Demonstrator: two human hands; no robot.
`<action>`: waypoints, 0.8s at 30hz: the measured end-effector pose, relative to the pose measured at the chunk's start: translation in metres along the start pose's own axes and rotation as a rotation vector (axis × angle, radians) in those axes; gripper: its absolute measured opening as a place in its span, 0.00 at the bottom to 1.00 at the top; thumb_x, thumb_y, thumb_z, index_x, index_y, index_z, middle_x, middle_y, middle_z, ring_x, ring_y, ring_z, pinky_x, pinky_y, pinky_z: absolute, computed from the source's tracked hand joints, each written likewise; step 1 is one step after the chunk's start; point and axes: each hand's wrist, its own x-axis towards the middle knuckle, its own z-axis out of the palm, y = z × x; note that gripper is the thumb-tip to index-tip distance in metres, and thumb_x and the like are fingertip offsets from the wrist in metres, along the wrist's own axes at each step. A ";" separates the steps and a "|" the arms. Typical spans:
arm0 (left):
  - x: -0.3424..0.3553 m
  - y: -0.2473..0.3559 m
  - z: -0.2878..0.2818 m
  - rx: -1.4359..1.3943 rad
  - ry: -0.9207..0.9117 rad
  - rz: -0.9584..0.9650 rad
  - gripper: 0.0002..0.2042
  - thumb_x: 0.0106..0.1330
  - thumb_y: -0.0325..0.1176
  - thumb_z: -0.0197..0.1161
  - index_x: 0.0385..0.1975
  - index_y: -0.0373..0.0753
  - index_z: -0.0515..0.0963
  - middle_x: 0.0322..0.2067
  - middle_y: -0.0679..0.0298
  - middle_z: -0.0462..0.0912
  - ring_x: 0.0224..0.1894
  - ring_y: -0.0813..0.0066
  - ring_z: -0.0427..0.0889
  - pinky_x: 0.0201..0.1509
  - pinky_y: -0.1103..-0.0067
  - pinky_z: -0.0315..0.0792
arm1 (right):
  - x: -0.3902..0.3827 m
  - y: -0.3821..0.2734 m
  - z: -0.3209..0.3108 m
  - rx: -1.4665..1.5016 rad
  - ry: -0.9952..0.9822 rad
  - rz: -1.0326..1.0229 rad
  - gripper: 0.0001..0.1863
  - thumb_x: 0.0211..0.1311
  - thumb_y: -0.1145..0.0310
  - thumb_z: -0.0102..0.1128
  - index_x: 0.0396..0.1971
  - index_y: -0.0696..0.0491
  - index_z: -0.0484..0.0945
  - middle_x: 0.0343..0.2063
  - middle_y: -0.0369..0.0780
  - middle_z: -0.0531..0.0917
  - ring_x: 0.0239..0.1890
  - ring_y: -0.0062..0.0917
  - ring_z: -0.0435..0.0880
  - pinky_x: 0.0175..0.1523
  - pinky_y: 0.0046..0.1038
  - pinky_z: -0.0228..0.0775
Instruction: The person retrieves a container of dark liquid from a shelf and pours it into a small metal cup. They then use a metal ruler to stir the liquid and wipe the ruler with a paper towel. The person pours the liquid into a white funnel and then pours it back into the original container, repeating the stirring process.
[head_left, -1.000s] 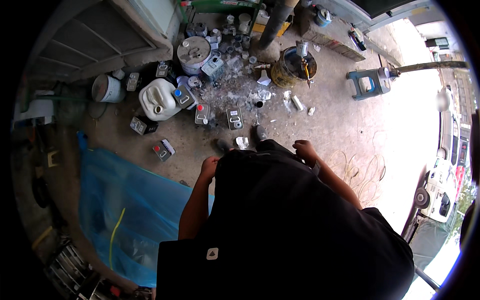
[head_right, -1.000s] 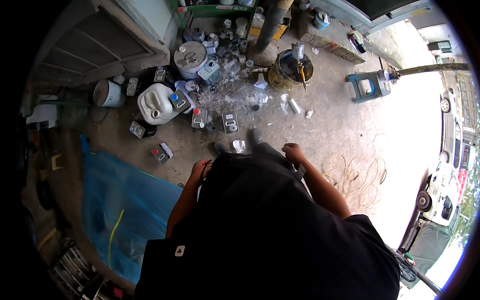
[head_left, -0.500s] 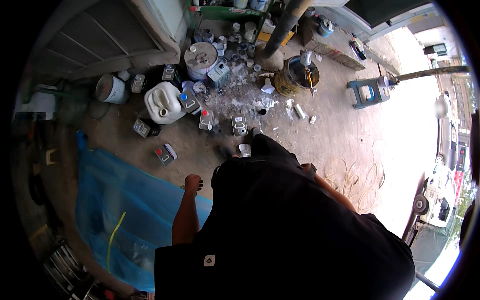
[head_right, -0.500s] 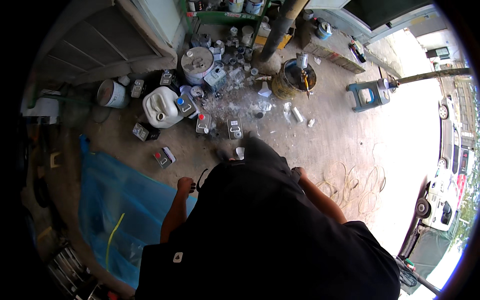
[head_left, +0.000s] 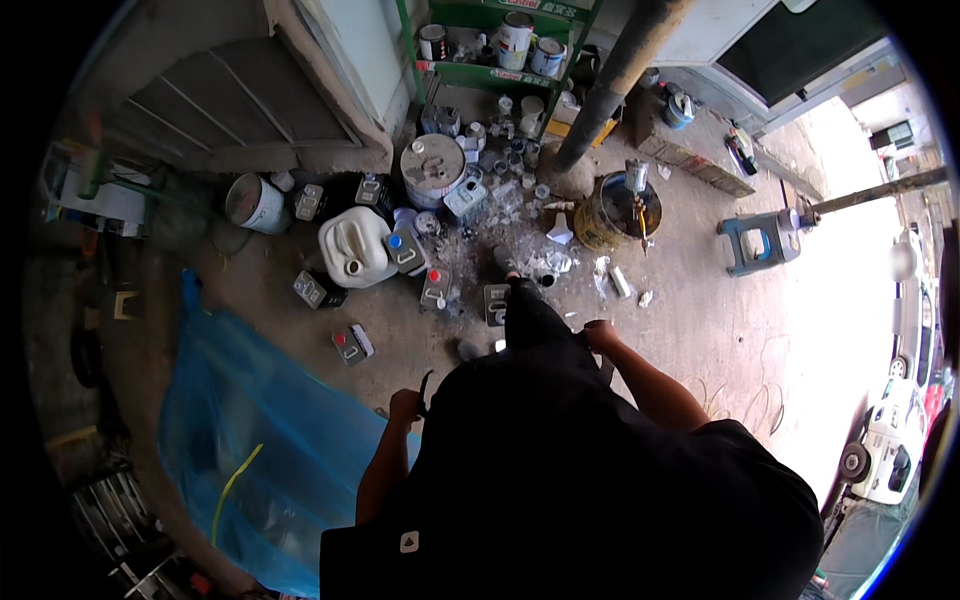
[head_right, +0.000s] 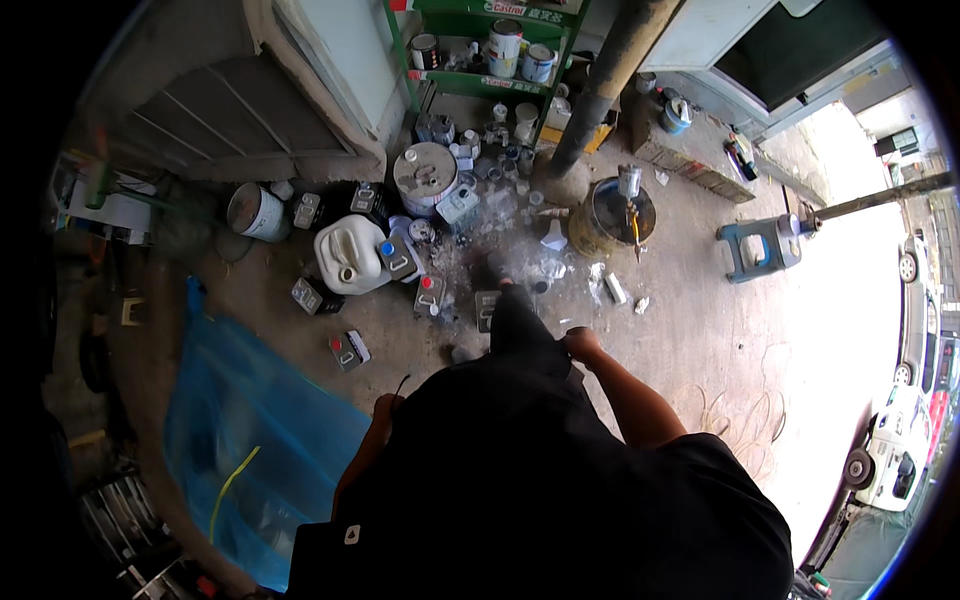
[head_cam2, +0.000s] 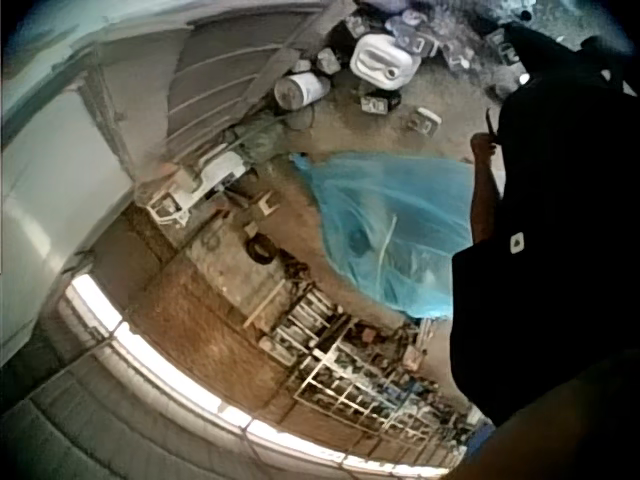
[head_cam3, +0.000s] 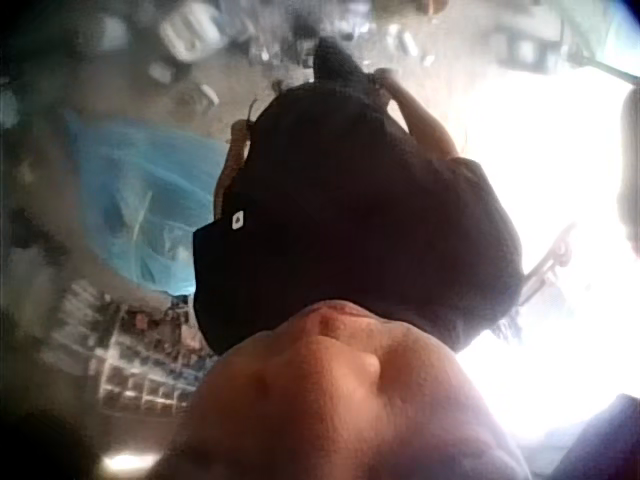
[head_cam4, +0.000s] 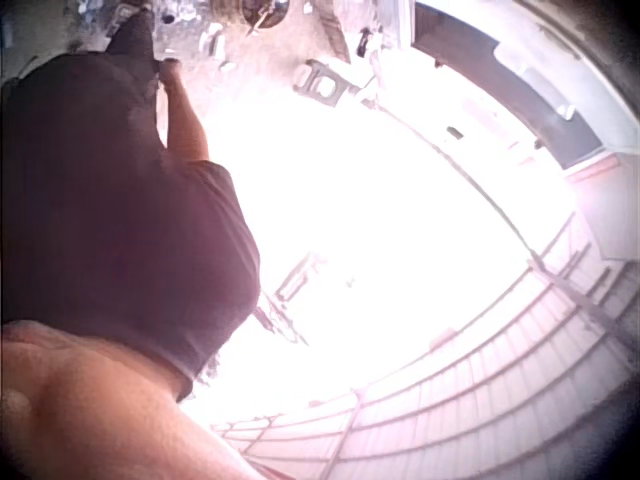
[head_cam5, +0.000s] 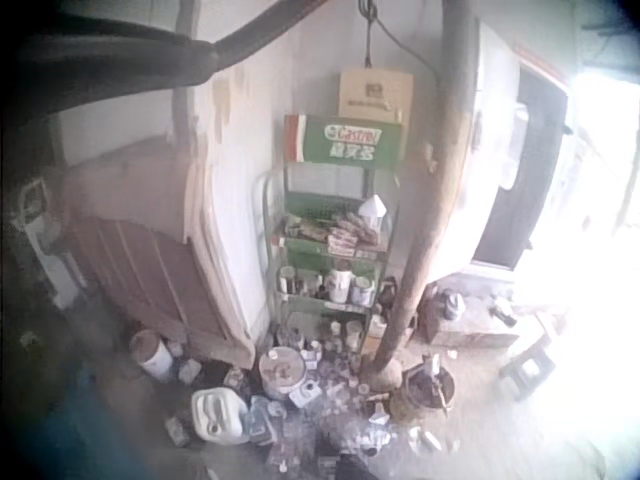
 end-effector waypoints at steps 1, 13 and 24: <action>0.007 -0.011 0.006 0.165 0.028 0.024 0.07 0.50 0.34 0.77 0.20 0.42 0.84 0.23 0.59 0.84 0.29 0.57 0.86 0.36 0.63 0.81 | 0.026 -0.006 -0.004 -0.106 -0.025 -0.101 0.09 0.56 0.64 0.67 0.27 0.55 0.83 0.25 0.42 0.85 0.27 0.33 0.84 0.33 0.37 0.77; 0.119 0.133 -0.047 -0.609 0.228 -0.202 0.13 0.62 0.38 0.65 0.38 0.35 0.85 0.36 0.52 0.88 0.39 0.57 0.88 0.46 0.65 0.81 | 0.322 -0.123 -0.068 -0.372 -0.269 -0.241 0.09 0.57 0.69 0.65 0.37 0.53 0.84 0.36 0.48 0.88 0.42 0.44 0.89 0.45 0.44 0.82; 0.356 0.370 -0.071 -0.618 -0.027 -0.025 0.44 0.66 0.57 0.67 0.70 0.27 0.62 0.64 0.37 0.72 0.65 0.42 0.74 0.68 0.58 0.71 | 0.698 -0.162 -0.049 -0.151 -0.109 -0.158 0.21 0.71 0.51 0.61 0.34 0.56 0.82 0.28 0.44 0.86 0.29 0.35 0.90 0.32 0.39 0.81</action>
